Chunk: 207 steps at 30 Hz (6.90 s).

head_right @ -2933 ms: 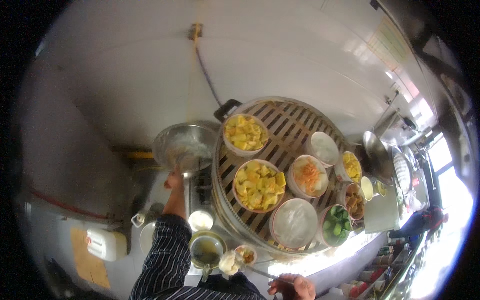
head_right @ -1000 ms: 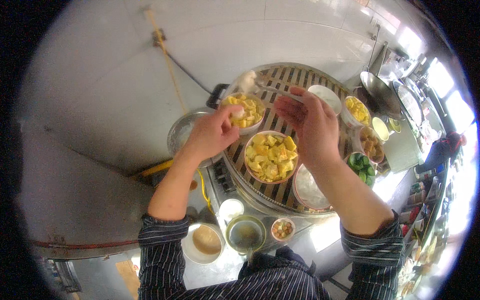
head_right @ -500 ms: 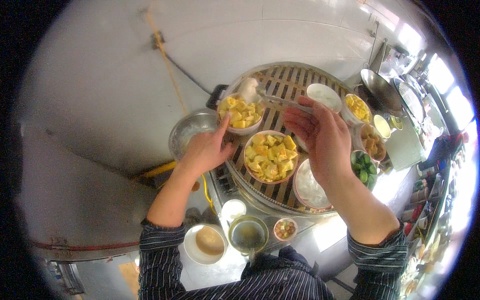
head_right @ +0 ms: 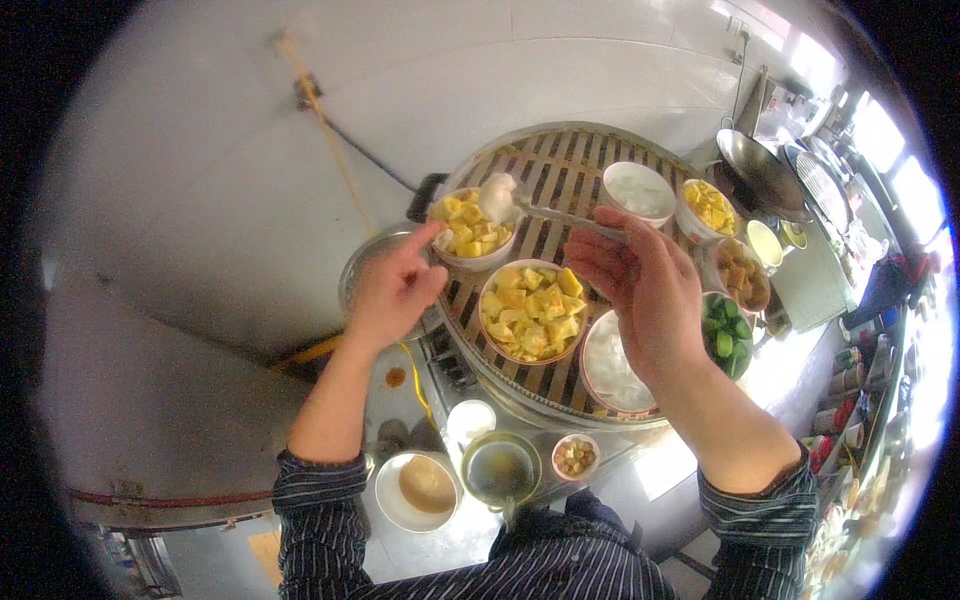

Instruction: The person assembles multiple small bowls of food in a commercial kitchen. They place various ingredients, including vegetables and a white creamy substance, into bowls arranged on a steamer rack using a spoon and ladle.

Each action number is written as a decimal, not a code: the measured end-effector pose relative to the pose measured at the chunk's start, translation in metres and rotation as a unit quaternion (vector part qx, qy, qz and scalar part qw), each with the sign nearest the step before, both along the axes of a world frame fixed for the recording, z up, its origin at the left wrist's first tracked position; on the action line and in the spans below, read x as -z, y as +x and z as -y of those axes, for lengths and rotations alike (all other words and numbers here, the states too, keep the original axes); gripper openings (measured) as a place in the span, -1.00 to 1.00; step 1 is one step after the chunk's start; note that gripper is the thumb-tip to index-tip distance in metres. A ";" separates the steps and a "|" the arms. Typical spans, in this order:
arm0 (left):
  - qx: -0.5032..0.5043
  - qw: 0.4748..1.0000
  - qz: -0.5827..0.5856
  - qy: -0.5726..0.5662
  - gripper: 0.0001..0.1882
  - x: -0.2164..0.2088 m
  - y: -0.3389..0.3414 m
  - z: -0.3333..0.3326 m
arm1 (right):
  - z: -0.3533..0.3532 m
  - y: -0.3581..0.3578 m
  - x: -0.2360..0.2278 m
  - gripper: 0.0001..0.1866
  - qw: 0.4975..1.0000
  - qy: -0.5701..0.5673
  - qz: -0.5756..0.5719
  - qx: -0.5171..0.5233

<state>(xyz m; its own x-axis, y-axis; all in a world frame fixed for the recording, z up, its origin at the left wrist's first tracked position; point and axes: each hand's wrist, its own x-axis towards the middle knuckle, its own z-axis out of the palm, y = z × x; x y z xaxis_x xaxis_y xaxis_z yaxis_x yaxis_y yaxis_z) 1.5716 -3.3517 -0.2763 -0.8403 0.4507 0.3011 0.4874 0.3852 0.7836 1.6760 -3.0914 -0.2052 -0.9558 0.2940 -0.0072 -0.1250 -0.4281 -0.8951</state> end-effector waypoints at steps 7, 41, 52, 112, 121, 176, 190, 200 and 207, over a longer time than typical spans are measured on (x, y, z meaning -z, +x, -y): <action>0.028 0.982 -0.128 -0.132 -0.21 -0.017 0.021 -0.033 | -0.002 0.026 0.008 -0.63 0.999 0.051 0.009 -0.005; 0.097 0.969 -0.070 -0.218 -0.25 0.010 0.091 -0.039 | -0.027 0.087 0.021 -0.59 0.999 0.027 -0.016 0.034; 0.090 0.957 -0.175 -0.215 -0.36 0.015 0.108 -0.030 | -0.032 0.102 0.026 -0.57 0.999 0.011 -0.023 0.024; -0.041 0.898 -0.054 -0.435 -0.55 -0.029 0.104 -0.250 | -0.252 0.088 0.050 -0.45 0.984 0.065 -0.120 -0.119; -0.072 0.950 -0.037 -0.302 -0.74 -0.035 0.081 -0.248 | -0.266 0.090 0.051 -0.46 0.985 0.065 -0.115 -0.110; -0.090 0.924 -0.212 -0.304 -0.31 -0.053 0.157 -0.224 | -0.243 0.101 0.049 -0.47 0.954 0.152 -0.117 -0.230; -0.144 0.966 0.009 -0.212 -0.47 -0.036 0.197 -0.207 | -0.216 0.107 0.058 -0.53 0.962 0.081 -0.031 -0.259; -0.111 0.980 0.111 -0.124 -0.42 -0.011 0.213 -0.194 | -0.204 0.122 0.064 -0.43 0.979 0.089 -0.043 -0.179; -0.079 0.937 -0.080 -0.330 -0.38 0.004 0.241 -0.192 | -0.200 0.138 0.067 -0.42 0.981 0.094 -0.074 -0.156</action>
<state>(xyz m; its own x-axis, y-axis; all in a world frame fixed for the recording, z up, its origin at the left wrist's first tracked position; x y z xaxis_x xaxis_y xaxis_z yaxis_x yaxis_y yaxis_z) 1.8124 -3.1595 -0.2804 -0.8805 0.4564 0.1284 0.4738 0.8375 0.2722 1.8139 -2.8914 -0.2725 -0.9860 -0.0291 0.1644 -0.1486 -0.2955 -0.9437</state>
